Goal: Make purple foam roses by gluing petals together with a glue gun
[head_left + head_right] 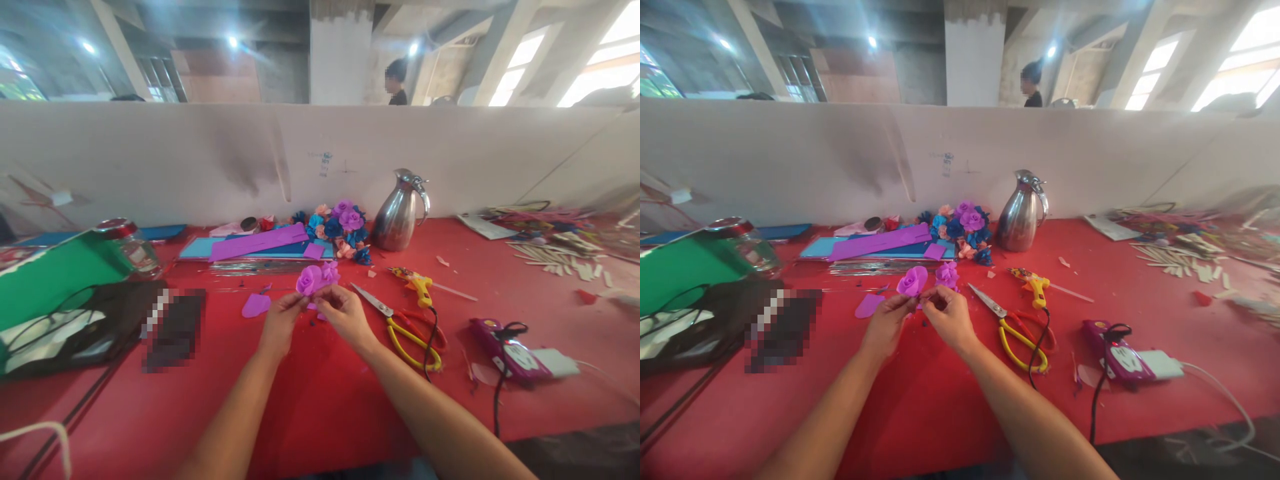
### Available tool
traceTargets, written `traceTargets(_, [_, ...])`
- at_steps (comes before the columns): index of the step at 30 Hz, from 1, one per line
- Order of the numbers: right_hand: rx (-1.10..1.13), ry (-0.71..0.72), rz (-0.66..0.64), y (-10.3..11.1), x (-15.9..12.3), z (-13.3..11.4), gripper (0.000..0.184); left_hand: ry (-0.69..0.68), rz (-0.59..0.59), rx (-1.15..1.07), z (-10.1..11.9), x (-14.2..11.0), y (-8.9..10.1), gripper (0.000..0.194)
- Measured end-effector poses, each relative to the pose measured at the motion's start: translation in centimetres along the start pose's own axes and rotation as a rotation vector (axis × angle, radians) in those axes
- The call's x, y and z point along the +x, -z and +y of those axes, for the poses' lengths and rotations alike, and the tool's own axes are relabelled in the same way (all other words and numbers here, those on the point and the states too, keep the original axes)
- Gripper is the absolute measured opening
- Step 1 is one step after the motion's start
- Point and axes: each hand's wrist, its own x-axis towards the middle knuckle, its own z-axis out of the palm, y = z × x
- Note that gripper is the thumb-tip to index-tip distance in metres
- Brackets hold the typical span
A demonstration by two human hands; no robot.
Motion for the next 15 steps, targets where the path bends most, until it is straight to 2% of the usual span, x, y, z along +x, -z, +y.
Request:
traceTargets(8, [0.079,0.022,-0.013,0.10,0.00,-0.06,0.011,-0.174,-0.006,0.201,0.71,-0.25,0.12,0.017])
traceTargets(15, [0.034,0.105,0.049,0.39,-0.06,0.16,0.009,-0.221,0.003,0.187,0.72,-0.36,-0.04,0.014])
